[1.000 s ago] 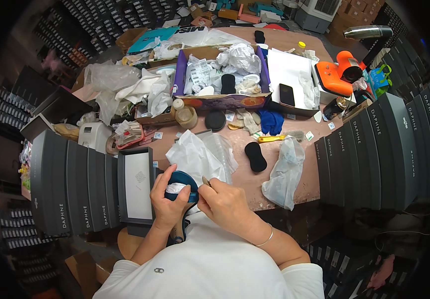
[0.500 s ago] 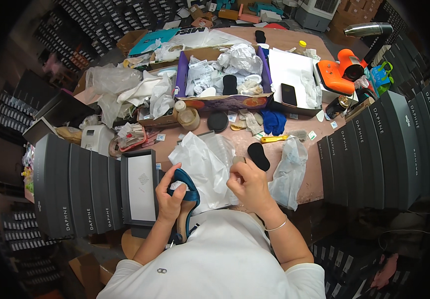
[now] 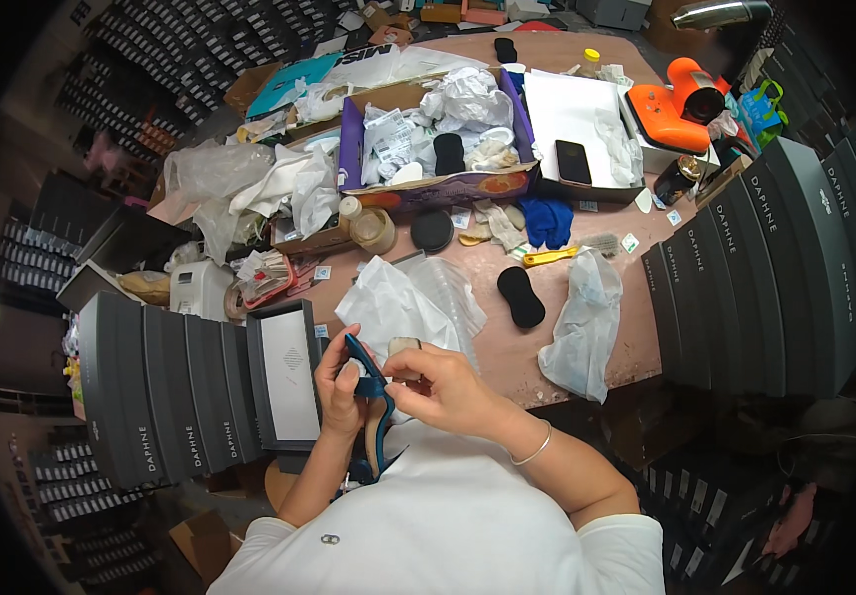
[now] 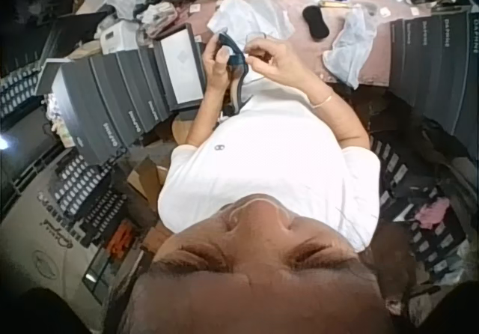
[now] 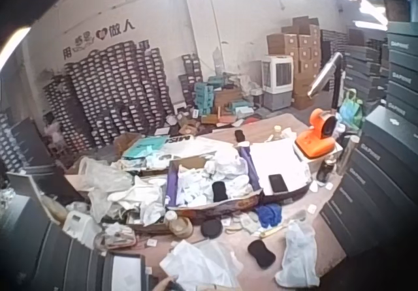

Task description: Cleaning and packing a pair of high-heeled shoes into a branded box.

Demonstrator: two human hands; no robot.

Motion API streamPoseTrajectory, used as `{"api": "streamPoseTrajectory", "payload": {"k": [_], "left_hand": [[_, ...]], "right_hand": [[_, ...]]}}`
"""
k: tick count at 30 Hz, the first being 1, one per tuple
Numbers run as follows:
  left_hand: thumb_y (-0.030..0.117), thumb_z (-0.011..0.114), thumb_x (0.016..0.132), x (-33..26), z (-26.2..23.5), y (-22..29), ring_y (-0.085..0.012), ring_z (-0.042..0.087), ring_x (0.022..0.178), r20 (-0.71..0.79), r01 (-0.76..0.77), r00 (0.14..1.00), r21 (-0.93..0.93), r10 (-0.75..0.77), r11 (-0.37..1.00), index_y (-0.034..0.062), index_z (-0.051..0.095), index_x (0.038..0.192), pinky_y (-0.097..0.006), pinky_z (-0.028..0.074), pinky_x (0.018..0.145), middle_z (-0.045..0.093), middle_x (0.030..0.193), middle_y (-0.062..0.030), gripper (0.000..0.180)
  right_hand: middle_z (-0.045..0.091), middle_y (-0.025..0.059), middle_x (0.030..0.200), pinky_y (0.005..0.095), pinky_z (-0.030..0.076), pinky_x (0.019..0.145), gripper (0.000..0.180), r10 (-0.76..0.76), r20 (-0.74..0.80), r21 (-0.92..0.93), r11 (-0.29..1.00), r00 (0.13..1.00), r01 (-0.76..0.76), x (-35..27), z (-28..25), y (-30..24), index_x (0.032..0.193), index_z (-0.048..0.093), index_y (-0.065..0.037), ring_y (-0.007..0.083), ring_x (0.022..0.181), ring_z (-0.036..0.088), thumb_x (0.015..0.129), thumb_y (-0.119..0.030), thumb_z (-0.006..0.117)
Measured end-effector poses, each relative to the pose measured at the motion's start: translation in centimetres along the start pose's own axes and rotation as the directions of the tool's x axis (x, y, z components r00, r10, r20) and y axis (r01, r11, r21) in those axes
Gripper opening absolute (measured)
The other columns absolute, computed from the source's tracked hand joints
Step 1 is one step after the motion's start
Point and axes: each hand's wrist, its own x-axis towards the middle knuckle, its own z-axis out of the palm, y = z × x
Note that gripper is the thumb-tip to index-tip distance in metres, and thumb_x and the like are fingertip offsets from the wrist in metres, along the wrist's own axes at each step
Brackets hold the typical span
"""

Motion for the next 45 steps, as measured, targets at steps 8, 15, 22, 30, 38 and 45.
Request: {"api": "streamPoseTrajectory", "payload": {"k": [8, 15, 22, 30, 38, 45], "left_hand": [[0.043, 0.066, 0.079, -0.3, 0.0, 0.0, -0.0105, 0.053, 0.082, 0.055, -0.035, 0.998, 0.042, 0.032, 0.999, -0.0009, 0.055, 0.127, -0.024, 0.043, 0.077, 0.057, 0.090, -0.0030, 0.066], [0.046, 0.069, 0.078, -0.1, -0.6, -0.6, -0.0126, 0.056, 0.081, 0.097, -0.021, 0.995, 0.020, 0.019, 1.000, -0.0014, 0.052, 0.129, -0.025, 0.047, 0.075, 0.056, 0.094, -0.0075, 0.072], [0.043, 0.068, 0.078, 0.3, -0.8, -1.1, -0.0125, 0.056, 0.082, 0.125, 0.006, 0.992, -0.018, -0.004, 1.000, -0.0020, 0.051, 0.129, -0.025, 0.047, 0.074, 0.056, 0.092, -0.0076, 0.070], [0.038, 0.067, 0.080, 0.7, -0.6, -1.2, -0.0116, 0.055, 0.084, 0.099, 0.077, 0.993, -0.103, -0.067, 0.992, -0.0014, 0.052, 0.129, -0.024, 0.045, 0.077, 0.057, 0.094, -0.0053, 0.065], [0.042, 0.065, 0.080, 0.6, -0.2, -0.2, -0.0096, 0.052, 0.087, 0.122, 0.071, 0.990, -0.025, -0.067, 0.997, 0.0004, 0.057, 0.126, -0.023, 0.041, 0.081, 0.059, 0.093, -0.0018, 0.063], [0.040, 0.064, 0.080, 0.5, 0.2, 0.1, -0.0098, 0.052, 0.088, 0.156, 0.052, 0.986, 0.001, -0.052, 0.999, 0.0017, 0.057, 0.126, -0.024, 0.041, 0.083, 0.059, 0.093, -0.0014, 0.061]], "right_hand": [[0.060, 0.0013, 0.078, 0.0215, 0.047, 0.058, 0.009, 0.063, 0.092, 0.135, 0.988, 0.994, -0.075, 0.8, 0.1, 0.5, 0.085, 0.057, -0.001, 0.0062, 0.067, 0.058, 0.081, -0.002, 0.065], [0.059, 0.0015, 0.080, 0.0206, 0.051, 0.059, 0.008, 0.202, 0.161, 0.279, 0.930, 0.966, -0.240, 0.4, 0.4, 1.8, 0.089, 0.055, 0.001, 0.0070, 0.067, 0.060, 0.084, 0.000, 0.061], [0.059, 0.0006, 0.078, 0.0211, 0.051, 0.058, 0.008, 0.200, 0.161, 0.265, 0.934, 0.966, -0.238, 0.7, 0.6, 2.6, 0.092, 0.056, 0.000, 0.0070, 0.066, 0.060, 0.085, -0.003, 0.060], [0.062, 0.0100, 0.075, 0.0293, 0.049, 0.054, 0.026, -0.030, -0.130, -0.124, 0.992, 0.991, 0.014, 0.0, -0.5, 0.4, 0.109, 0.054, -0.003, 0.0193, 0.061, 0.063, 0.084, -0.002, 0.060], [0.060, 0.0072, 0.080, 0.0350, 0.049, 0.058, 0.031, -0.366, 0.135, -0.478, 0.790, 0.921, 0.384, 0.6, -1.8, -1.4, 0.106, 0.055, -0.007, 0.0256, 0.067, 0.060, 0.079, -0.009, 0.071], [0.053, 0.0043, 0.076, 0.0332, 0.047, 0.057, 0.015, -0.421, 0.157, -0.565, 0.703, 0.893, 0.431, 1.1, -1.6, -2.1, 0.085, 0.058, -0.008, 0.0218, 0.070, 0.058, 0.077, -0.011, 0.070]]}}
